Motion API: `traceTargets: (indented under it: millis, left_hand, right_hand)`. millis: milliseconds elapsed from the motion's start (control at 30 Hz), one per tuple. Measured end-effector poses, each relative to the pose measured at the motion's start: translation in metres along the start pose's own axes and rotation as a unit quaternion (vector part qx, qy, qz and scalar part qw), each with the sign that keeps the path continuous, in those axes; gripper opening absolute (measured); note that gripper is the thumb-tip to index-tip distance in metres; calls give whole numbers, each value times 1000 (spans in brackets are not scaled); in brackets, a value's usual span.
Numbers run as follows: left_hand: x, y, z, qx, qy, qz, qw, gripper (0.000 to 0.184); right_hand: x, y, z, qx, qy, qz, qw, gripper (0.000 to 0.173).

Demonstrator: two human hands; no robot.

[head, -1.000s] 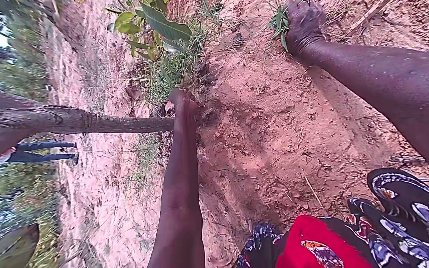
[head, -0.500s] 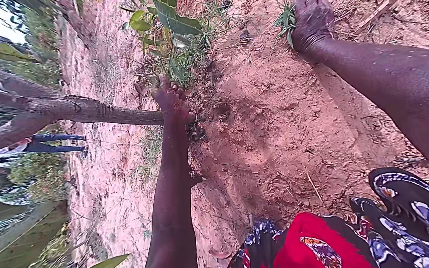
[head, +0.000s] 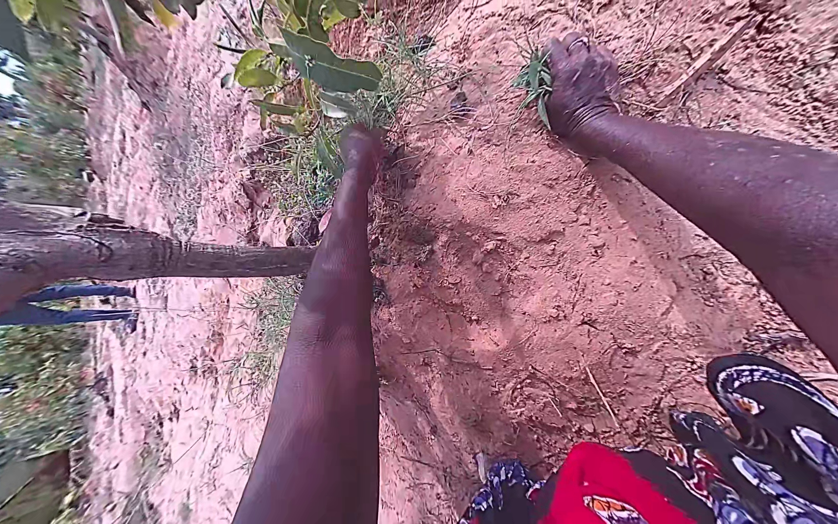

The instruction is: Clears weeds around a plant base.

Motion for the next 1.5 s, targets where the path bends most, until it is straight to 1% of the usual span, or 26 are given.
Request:
traceTargets:
  millis: [67,133,200,300,367,400,500,533,600,633,667,733,800,867,933,1000,1067,1133,1200,1233,1300,1333,1367,1400,1433,1500]
  left_hand:
    - [3,0,1,-30,39,26,998,47]
    - [4,-1,3,-37,73,41,996,51]
    - [1,6,4,-45,90,33,994,52]
    - [0,4,0,-28,186,32,982,55]
    - [3,0,5,-12,222,48,974,50]
    - [7,-3,8,-7,225,70,972,44]
    - [40,-26,6,-9,219,119,968,30]
    - [51,-30,4,5,217,132,967,30]
    - [63,-31,5,18,213,115,970,27]
    - [64,-28,4,34,188,105,976,29]
    - [60,-21,6,31,151,78,985,29]
    - [46,-9,8,19,53,38,998,23]
    - [27,-7,5,24,17,39,999,20]
    - [10,0,5,31,67,72,995,29]
    - [-3,12,5,27,131,65,989,40]
    - [-11,18,0,26,133,56,989,44]
    - [-22,22,-2,22,45,47,998,42]
    - [-36,36,0,23,-64,23,997,47]
    - [-46,46,2,53,-115,-16,992,50]
    - [-52,48,3,74,-148,-31,986,49]
    - [-57,44,2,117,-246,-66,960,48]
    - [-57,41,1,134,-291,-88,943,47]
    - [-58,43,-2,143,-323,-117,928,41]
    - [-58,45,-5,138,-338,-128,922,37]
    - [-58,47,-5,128,-325,-120,929,36]
    - [-56,41,-5,113,-259,-100,954,36]
  right_hand:
    - [1,0,1,2,5,-3,1000,54]
    - [0,-1,0,3,17,-6,1000,54]
    - [0,-1,-1,4,21,-8,1000,54]
    - [2,-1,0,4,12,0,1000,54]
    - [4,-1,2,6,6,8,1000,52]
    - [6,0,3,9,3,8,1000,50]
    - [6,-2,2,8,9,6,1000,46]
    - [5,-2,2,5,10,8,1000,47]
    - [5,-2,3,1,11,11,1000,49]
    - [4,-2,3,3,12,9,1000,50]
    - [4,-1,3,5,13,6,1000,49]
    - [5,-1,3,3,17,6,1000,49]
    - [5,-1,3,0,12,5,1000,49]
    - [5,-2,3,-3,10,2,1000,50]
    - [4,-2,2,-2,9,-4,1000,49]
    - [3,-1,2,4,9,-8,1000,49]
    - [3,-1,2,3,9,-10,1000,49]
    - [2,-2,1,3,12,-12,1000,49]
    - [2,-2,1,3,13,-16,1000,50]
    - [2,-1,1,2,13,-16,1000,51]
    - [3,-3,2,2,12,-13,1000,49]
    - [4,-3,2,3,11,-11,1000,49]
    - [4,-3,2,4,10,-11,1000,48]
    - [5,-2,1,5,12,-14,1000,48]
    - [4,-2,1,8,13,-19,1000,46]
    - [4,-3,0,8,13,-21,1000,44]
Point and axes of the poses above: each hand's wrist, its own y-axis towards the middle knuckle, its own x-axis out of the back of the hand, z = x × y, the point moved 4 cm from there along y, towards the middle knuckle, and after that the axes turned 10 degrees about -z, right-handed, at the moved point
